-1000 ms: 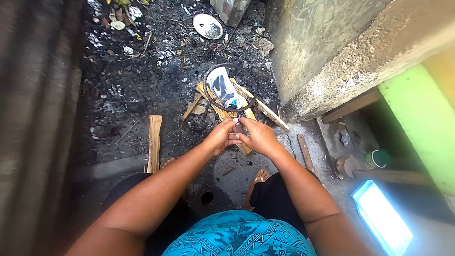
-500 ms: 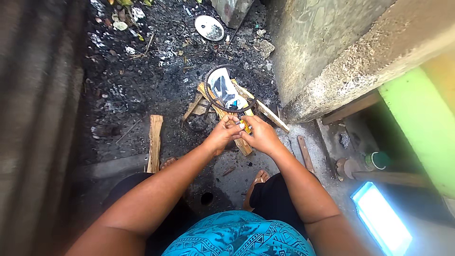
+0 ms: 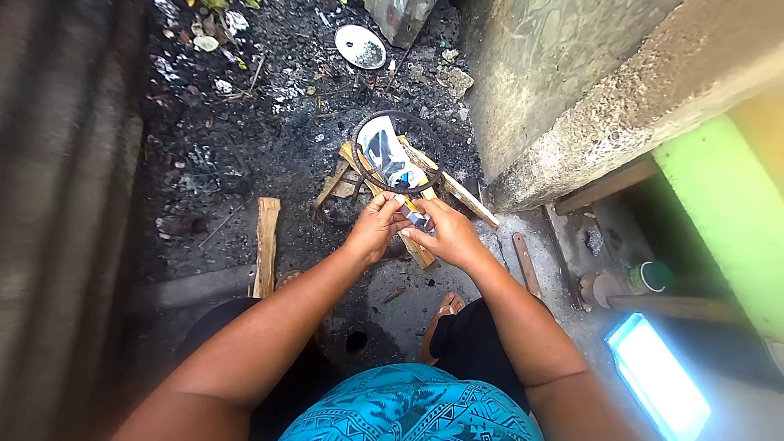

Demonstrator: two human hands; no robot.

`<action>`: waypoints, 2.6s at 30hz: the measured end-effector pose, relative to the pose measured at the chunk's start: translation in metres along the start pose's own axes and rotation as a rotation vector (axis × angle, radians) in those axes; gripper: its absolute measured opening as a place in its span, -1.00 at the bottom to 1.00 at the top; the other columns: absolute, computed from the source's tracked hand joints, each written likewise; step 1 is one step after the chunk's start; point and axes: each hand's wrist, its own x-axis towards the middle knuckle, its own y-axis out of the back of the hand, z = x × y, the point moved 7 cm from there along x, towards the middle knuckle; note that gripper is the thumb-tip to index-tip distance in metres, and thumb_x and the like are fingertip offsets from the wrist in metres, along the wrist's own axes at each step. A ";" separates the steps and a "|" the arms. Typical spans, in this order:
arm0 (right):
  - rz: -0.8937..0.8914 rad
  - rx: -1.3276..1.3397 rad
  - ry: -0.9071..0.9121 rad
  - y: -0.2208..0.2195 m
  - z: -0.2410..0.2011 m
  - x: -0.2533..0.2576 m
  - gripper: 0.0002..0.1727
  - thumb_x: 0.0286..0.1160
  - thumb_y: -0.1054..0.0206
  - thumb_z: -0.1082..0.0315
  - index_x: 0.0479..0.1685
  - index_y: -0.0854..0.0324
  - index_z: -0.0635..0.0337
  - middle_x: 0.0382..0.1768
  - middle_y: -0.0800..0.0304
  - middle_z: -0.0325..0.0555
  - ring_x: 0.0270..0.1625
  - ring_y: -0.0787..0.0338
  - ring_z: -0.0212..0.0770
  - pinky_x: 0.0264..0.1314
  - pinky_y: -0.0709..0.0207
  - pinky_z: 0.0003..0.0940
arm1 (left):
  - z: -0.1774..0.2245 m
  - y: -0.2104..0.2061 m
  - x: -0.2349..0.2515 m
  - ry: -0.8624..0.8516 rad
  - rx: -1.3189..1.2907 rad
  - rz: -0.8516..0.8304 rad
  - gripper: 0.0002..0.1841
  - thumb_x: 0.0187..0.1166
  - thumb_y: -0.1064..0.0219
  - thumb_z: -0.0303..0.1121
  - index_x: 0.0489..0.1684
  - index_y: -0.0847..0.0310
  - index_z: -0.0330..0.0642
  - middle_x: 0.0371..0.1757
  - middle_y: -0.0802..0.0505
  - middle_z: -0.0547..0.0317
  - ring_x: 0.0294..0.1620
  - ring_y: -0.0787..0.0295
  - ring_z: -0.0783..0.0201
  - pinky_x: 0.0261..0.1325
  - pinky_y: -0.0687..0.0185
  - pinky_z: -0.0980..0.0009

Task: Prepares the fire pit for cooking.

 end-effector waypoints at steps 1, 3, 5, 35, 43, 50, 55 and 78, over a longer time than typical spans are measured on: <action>-0.002 0.017 -0.002 0.001 0.001 0.000 -0.32 0.51 -0.49 -0.09 0.51 -0.58 0.15 0.17 -0.76 0.03 -0.20 -0.81 -0.08 -0.13 -0.75 -0.01 | 0.000 0.000 0.000 -0.006 -0.013 -0.003 -0.94 0.83 -0.07 -0.38 -0.06 -0.43 -0.05 -0.24 -0.78 0.21 -0.26 -0.80 0.35 -0.02 -0.78 0.38; 0.005 0.063 -0.005 0.004 0.003 -0.001 -0.36 0.56 -0.47 -0.03 0.53 -0.56 0.12 0.21 -0.76 0.02 -0.21 -0.82 -0.09 -0.13 -0.76 -0.01 | 0.000 0.003 0.001 -0.023 -0.042 0.012 -0.93 0.78 -0.07 -0.47 -0.07 -0.41 -0.07 -0.19 -0.77 0.18 -0.23 -0.79 0.32 0.01 -0.77 0.36; 0.023 0.100 -0.031 0.009 0.005 -0.002 -0.57 0.61 -0.40 0.19 0.40 -0.59 0.10 0.15 -0.79 -0.01 -0.24 -0.85 -0.10 -0.19 -0.79 -0.01 | 0.001 0.005 0.002 -0.031 -0.053 0.040 -0.92 0.74 -0.09 -0.52 -0.09 -0.40 -0.09 -0.11 -0.79 0.11 -0.16 -0.82 0.26 0.05 -0.79 0.29; -0.306 -0.290 -0.140 -0.043 0.011 0.000 -0.78 0.65 -0.28 0.28 -0.06 -0.76 0.23 0.07 -0.79 0.04 0.02 -0.86 0.08 -0.03 -0.72 0.17 | -0.044 0.010 -0.022 0.275 0.189 0.209 -0.68 0.69 -0.24 -0.57 0.24 -0.19 -0.21 0.01 -0.61 -0.06 -0.09 -0.75 0.13 0.02 -0.80 0.13; -0.385 -0.314 -0.145 -0.047 0.013 0.000 -0.82 0.60 -0.34 0.29 -0.13 -0.80 0.17 0.02 -0.82 0.01 0.05 -0.85 0.10 -0.04 -0.70 0.22 | -0.051 0.009 -0.023 0.273 0.246 0.165 -0.64 0.65 -0.28 -0.59 0.25 -0.21 -0.20 0.05 -0.63 -0.10 -0.07 -0.77 0.09 -0.02 -0.81 0.13; -0.340 -0.320 -0.137 -0.046 0.009 -0.001 -0.77 0.65 -0.26 0.26 -0.10 -0.75 0.22 0.02 -0.80 0.03 0.01 -0.85 0.08 -0.07 -0.70 0.16 | -0.046 0.006 -0.024 0.277 0.222 0.157 -0.63 0.68 -0.25 -0.58 0.30 -0.19 -0.16 0.09 -0.64 -0.10 -0.05 -0.78 0.06 -0.03 -0.82 0.09; -0.348 -0.337 -0.132 -0.046 0.008 -0.002 -0.78 0.66 -0.24 0.29 -0.09 -0.75 0.21 0.04 -0.80 0.02 0.03 -0.85 0.07 -0.06 -0.71 0.14 | -0.046 0.006 -0.023 0.260 0.226 0.143 -0.62 0.66 -0.27 -0.60 0.30 -0.19 -0.17 0.08 -0.64 -0.10 -0.04 -0.79 0.06 -0.02 -0.83 0.10; -0.397 -0.320 -0.150 -0.048 0.011 -0.001 -0.81 0.62 -0.29 0.29 -0.12 -0.78 0.18 0.08 -0.80 0.00 0.07 -0.84 0.07 -0.02 -0.70 0.18 | -0.049 0.006 -0.020 0.261 0.261 0.129 -0.63 0.67 -0.28 -0.58 0.28 -0.18 -0.19 0.07 -0.64 -0.11 -0.06 -0.81 0.06 -0.01 -0.85 0.10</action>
